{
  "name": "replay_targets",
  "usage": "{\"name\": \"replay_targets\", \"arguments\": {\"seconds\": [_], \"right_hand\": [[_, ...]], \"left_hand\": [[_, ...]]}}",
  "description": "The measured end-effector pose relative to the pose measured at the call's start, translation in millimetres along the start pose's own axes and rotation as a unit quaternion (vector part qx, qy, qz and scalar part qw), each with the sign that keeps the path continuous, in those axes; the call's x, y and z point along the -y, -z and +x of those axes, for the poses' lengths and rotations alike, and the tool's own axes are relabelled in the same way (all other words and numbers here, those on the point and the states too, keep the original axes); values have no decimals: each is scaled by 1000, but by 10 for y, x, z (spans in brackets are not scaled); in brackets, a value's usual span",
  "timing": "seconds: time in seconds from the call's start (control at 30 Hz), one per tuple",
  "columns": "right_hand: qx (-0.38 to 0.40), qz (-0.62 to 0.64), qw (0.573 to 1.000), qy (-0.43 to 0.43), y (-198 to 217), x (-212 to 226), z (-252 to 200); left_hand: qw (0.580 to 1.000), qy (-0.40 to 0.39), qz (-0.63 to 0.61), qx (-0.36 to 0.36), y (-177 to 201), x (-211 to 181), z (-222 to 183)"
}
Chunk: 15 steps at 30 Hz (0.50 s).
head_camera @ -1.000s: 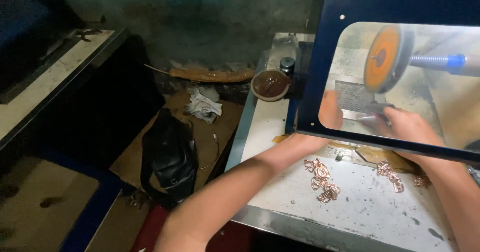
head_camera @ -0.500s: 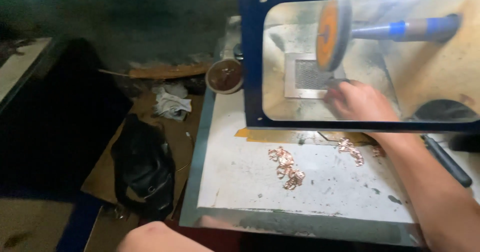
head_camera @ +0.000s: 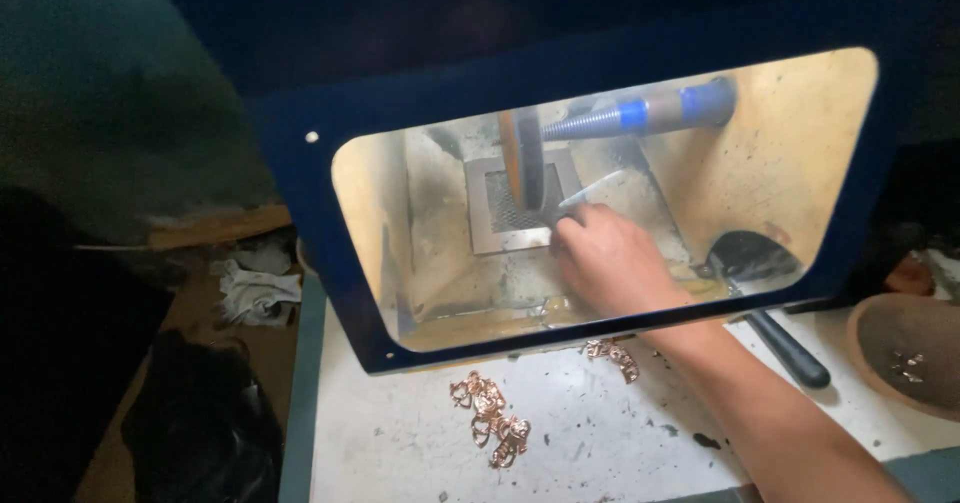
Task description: Polishing small jewelry components against a rotating polishing wheel inside a protective enclosure.
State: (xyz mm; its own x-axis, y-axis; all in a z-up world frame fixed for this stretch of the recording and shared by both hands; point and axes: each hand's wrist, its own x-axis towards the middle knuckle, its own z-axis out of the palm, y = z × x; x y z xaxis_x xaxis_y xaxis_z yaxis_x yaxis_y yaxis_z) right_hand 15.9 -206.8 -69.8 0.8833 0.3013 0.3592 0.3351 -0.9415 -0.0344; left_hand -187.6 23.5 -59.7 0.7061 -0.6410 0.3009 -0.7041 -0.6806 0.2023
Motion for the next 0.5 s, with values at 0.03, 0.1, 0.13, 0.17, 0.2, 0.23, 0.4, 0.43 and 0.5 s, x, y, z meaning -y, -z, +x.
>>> {"name": "replay_targets", "arguments": {"seconds": [0.03,0.1,0.13,0.17,0.2,0.23,0.4,0.43,0.5], "right_hand": [[-24,-8,1000,19,-16,4,-16],[-35,2,999,23,-2,28,-47],[-49,2,998,31,-1,68,-33],[-48,12,998,36,14,135,-41],[-38,30,998,47,55,158,-55],[-27,47,997,59,100,183,-65],[14,57,997,53,116,242,-83],[23,52,997,42,103,227,-80],[6,50,998,44,116,229,-83]], "left_hand": [[1000,-4,5,-9,173,125,236],[1000,6,25,-10,363,225,412],[999,15,37,-12,448,198,497],[999,24,42,-6,542,263,604],[998,30,26,-40,614,318,734],[997,36,10,-74,691,380,862],[991,54,17,-121,274,485,992],[986,39,45,-155,200,551,1008],[985,68,16,-157,145,757,1136]]}}
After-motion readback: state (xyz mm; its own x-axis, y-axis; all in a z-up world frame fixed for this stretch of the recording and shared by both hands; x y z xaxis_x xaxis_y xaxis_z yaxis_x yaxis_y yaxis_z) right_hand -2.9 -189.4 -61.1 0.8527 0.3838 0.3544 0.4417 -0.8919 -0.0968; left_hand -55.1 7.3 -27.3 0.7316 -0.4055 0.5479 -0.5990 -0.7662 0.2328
